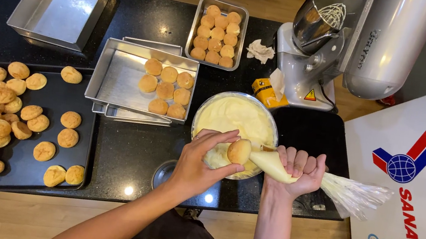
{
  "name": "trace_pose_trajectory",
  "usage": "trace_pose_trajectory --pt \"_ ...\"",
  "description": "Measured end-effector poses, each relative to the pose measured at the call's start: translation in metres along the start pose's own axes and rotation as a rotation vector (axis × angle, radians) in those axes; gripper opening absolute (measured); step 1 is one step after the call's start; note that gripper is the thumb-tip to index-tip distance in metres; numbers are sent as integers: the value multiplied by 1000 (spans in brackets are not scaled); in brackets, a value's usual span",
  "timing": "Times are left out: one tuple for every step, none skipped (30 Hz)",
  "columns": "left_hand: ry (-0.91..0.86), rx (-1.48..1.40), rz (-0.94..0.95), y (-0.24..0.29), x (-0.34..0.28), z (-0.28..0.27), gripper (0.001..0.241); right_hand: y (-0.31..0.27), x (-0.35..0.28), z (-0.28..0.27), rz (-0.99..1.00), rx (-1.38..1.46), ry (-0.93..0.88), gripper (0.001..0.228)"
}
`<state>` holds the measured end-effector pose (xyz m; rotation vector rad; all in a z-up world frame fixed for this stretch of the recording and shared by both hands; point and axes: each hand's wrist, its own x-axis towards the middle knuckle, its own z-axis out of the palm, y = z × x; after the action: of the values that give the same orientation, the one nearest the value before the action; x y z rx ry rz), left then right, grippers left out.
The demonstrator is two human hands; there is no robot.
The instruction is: Filling baked cream puff shells with cream using a piping bag and arranging them in a tray.
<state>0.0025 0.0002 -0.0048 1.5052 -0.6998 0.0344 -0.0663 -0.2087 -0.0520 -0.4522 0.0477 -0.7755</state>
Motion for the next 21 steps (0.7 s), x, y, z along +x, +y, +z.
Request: trace_pose_trajectory --pt "-2 1 3 -1 0 0 66 0 0 1 -3 -8 4 59" --pt "-5 2 6 -1 1 0 66 -1 -1 2 -6 -16 7 59" --pt "-7 2 6 0 1 -1 66 -1 -1 1 -9 -15 9 59" --pt "-11 -2 -3 2 2 -2 67 -1 -2 0 -12 -23 12 59" --pt "-15 -5 -12 3 3 -2 67 -1 -2 -1 -16 -31 15 58" --pt "-17 -5 -12 3 3 -3 67 -1 -2 -1 -17 -30 16 58" --pt "-19 -8 -21 3 4 -3 67 -1 -3 -2 -28 -19 25 59" --pt "-21 -12 -29 3 4 -4 67 -1 -3 -2 -39 -8 34 59" --pt "-23 -11 -29 2 4 -4 67 -1 -3 1 -40 -7 36 59" --pt "-19 -17 -43 2 3 -4 67 0 -3 3 -49 -13 94 59" --pt "-15 -23 -57 1 3 -3 67 1 -2 5 -57 -19 152 60" --pt "-19 -22 -58 -2 2 -3 67 2 -3 9 -59 -17 156 60" --pt "-14 -57 -99 -6 1 -2 68 2 -3 13 -73 -29 182 60" --pt "-13 -92 -140 -10 -1 -1 68 3 -4 16 -90 -40 210 60" --pt "-21 -90 -142 -15 -1 -2 68 6 -4 19 -95 -37 216 60" --pt "-28 -161 -232 -20 -2 -2 70 6 -4 23 -117 -62 261 60" --pt "-34 -231 -322 -25 -3 -2 73 7 -5 26 -137 -87 306 60" --pt "-49 -232 -324 -32 -5 -2 73 8 -6 30 -149 -86 315 60" --pt "-51 -304 -382 -39 -6 -2 74 9 -6 34 -146 -108 347 61" --pt "-52 -374 -440 -46 -7 -2 74 10 -6 38 -141 -130 378 61" --pt "-64 -375 -443 -47 -7 -2 74 11 -5 39 -151 -128 386 61"
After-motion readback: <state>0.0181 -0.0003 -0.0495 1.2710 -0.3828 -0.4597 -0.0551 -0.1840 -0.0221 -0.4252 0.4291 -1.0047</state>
